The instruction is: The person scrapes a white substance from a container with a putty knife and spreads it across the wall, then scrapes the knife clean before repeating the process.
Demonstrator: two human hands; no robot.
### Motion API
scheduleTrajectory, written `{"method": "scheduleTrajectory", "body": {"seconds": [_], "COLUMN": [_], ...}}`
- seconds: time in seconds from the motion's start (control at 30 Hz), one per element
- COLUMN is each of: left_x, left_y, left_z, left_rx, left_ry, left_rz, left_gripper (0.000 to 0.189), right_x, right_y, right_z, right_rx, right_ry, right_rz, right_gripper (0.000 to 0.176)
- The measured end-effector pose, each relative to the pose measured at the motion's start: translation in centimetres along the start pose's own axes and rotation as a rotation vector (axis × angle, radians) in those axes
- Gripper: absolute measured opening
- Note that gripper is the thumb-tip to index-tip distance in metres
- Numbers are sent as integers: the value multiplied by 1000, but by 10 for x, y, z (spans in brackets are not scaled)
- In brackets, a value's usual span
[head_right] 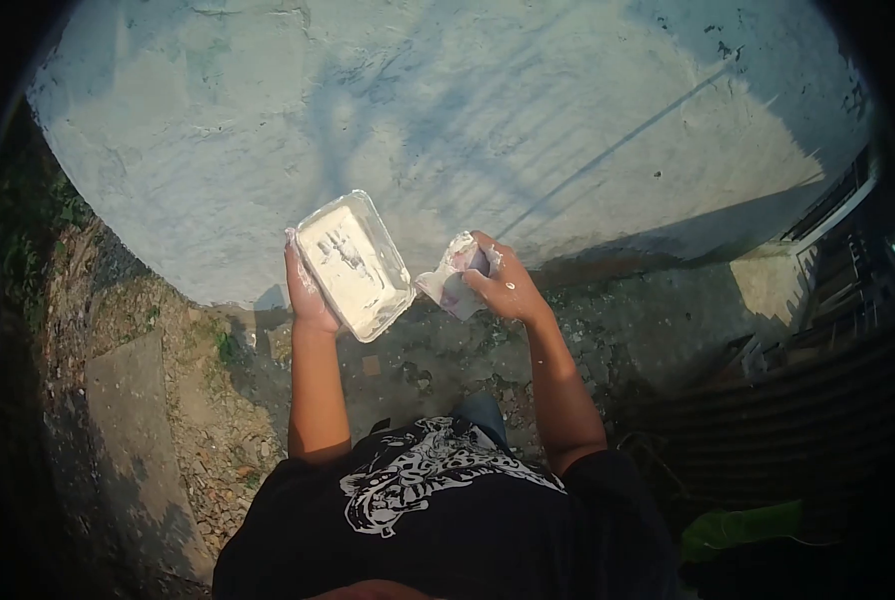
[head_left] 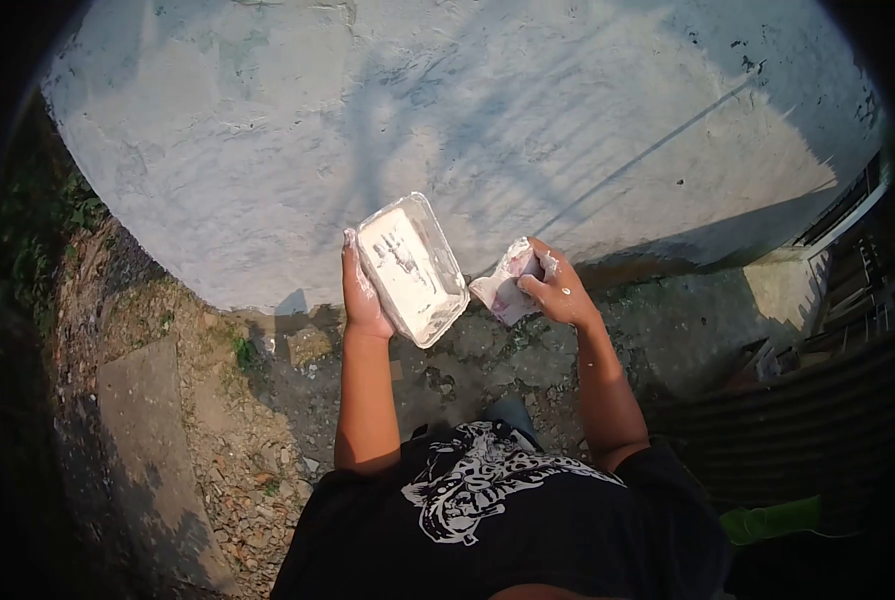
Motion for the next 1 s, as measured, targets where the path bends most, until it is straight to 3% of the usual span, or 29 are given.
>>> {"method": "scheduleTrajectory", "body": {"seconds": [0.03, 0.07, 0.13, 0.2, 0.27, 0.33, 0.4, 0.47, 0.53, 0.87, 0.93, 0.97, 1.0], "left_x": [-1, 0, 1, 10, 20, 31, 36, 37, 36, 17, 6, -2, -6], "left_y": [-3, -6, -12, -29, -16, -3, -8, -9, -10, -14, -8, -6, -6], "left_z": [0, 0, -2, -10, -6, 0, 0, 1, 3, 17, 21, 24, 26], "left_rx": [-47, -98, -128, -211, -180, -128, -139, -116, -132, -141, -133, -126, -125], "left_ry": [-5, -15, 3, -8, -47, -143, -145, -152, -162, -113, -65, -20, -10], "left_rz": [-71, -145, -234, -326, -291, -347, -371, -333, -322, -150, -112, -70, -69], "left_gripper": [68, 67, 64, 60, 52, 53, 55, 58, 59, 70, 71, 71, 71], "right_x": [24, 37, 83, 102, 129, 138, 152, 149, 147, 153, 165, 176, 184], "right_y": [-4, -6, -2, 9, 22, 33, 50, 63, 73, 93, 73, 64, 45], "right_z": [-2, -5, -7, -15, -14, -16, -10, -8, -2, -4, -14, -11, -14], "right_rx": [7, 15, 23, 83, 32, 21, -18, -22, -72, 54, 151, 150, 106], "right_ry": [-169, -174, -397, -393, -586, -596, -859, -904, -1028, -955, -704, -708, -534], "right_rz": [172, 170, 342, 434, 745, 873, 1048, 1134, 1135, 1152, 950, 946, 696], "right_gripper": [41, 41, 40, 44, 44, 41, 37, 33, 17, 24, 24, 24, 25]}}
Point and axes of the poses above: each hand's wrist, its own z-axis away from the middle knuckle, its own y-axis out of the palm, x = y × z, the point moved 8 cm from there along -z, towards the middle knuckle, and after that the axes turned 11 degrees about -x, right-handed, at the moved point
